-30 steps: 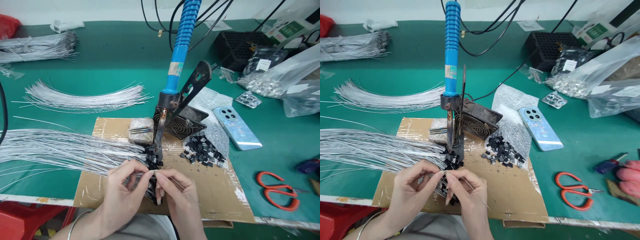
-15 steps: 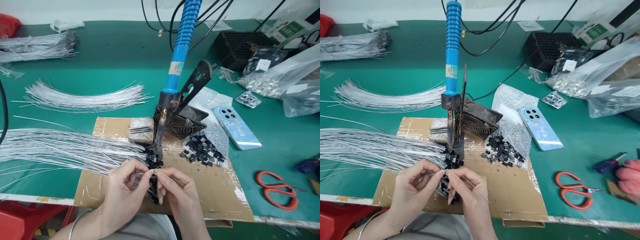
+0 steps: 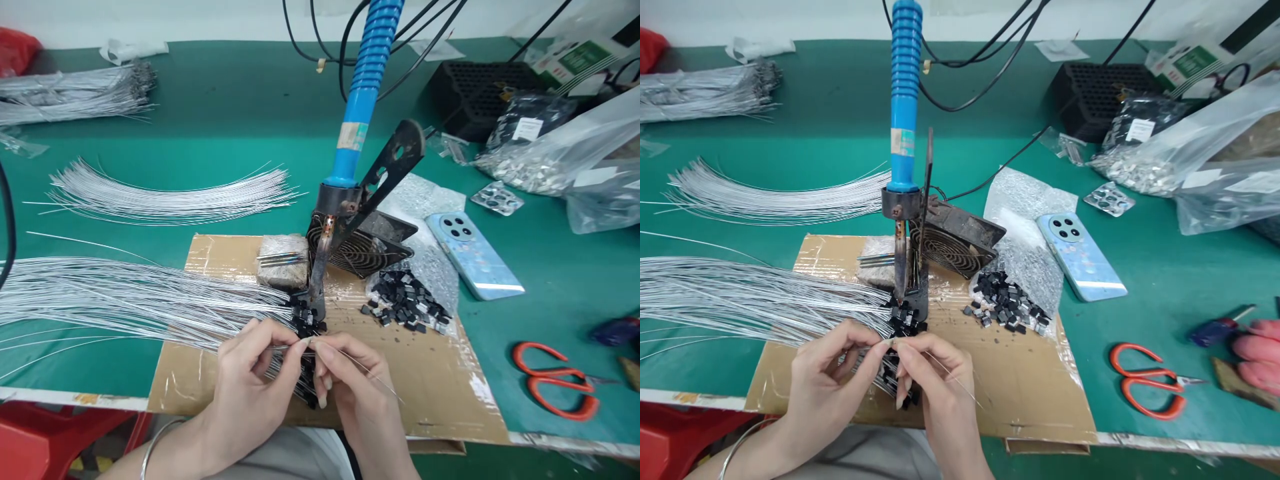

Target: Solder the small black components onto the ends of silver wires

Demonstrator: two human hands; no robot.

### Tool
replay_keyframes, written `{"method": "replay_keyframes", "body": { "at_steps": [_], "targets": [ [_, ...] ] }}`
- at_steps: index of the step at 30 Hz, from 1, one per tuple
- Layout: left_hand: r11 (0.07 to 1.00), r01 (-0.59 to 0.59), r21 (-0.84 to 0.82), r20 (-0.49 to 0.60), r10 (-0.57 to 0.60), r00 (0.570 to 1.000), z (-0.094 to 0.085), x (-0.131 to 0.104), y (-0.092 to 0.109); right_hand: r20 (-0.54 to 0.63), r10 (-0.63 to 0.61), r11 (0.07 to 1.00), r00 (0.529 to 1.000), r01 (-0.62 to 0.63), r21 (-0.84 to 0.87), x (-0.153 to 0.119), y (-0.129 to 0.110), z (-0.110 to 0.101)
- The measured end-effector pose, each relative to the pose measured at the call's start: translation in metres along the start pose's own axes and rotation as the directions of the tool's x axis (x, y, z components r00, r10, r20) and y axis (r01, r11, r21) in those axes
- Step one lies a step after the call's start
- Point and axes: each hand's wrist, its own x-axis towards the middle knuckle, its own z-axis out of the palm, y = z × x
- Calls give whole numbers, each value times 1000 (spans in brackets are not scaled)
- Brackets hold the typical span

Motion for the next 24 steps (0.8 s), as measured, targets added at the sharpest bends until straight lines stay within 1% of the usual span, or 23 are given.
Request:
{"method": "replay_keyframes", "body": {
  "at_steps": [3,7,12,15,18,20,21,22,23,24],
  "targets": [
    [1000,13,-8,-13,-13,1000,2,-2,-1,-14,13,1000,1000,-13,20,0,-2,4],
    [997,65,-41,-18,-66,998,4,0,1,-35,17,998,999,-15,60,-1,1,6],
    [981,144,-130,2,-145,989,5,4,7,-58,14,995,998,-9,98,-3,6,10],
    [962,198,-185,25,-197,980,5,6,8,-88,5,996,996,3,92,-4,9,13],
    [936,271,-223,47,-267,962,3,7,7,-53,-17,999,998,19,31,-4,9,3],
    [918,315,-241,60,-310,949,2,9,6,-36,-88,995,995,86,-59,-4,4,-14],
    [910,332,-248,67,-326,943,1,11,5,-54,-153,980,987,145,-138,-2,-1,-25],
    [902,347,-256,73,-340,938,0,12,5,-108,-252,943,962,218,-251,-1,-7,-36],
    [896,358,-263,80,-350,933,-1,13,5,-184,-365,875,913,268,-404,1,-13,-48],
    [892,364,-269,86,-354,931,-2,14,5,-277,-490,768,826,259,-586,4,-19,-59]
  ]
}}
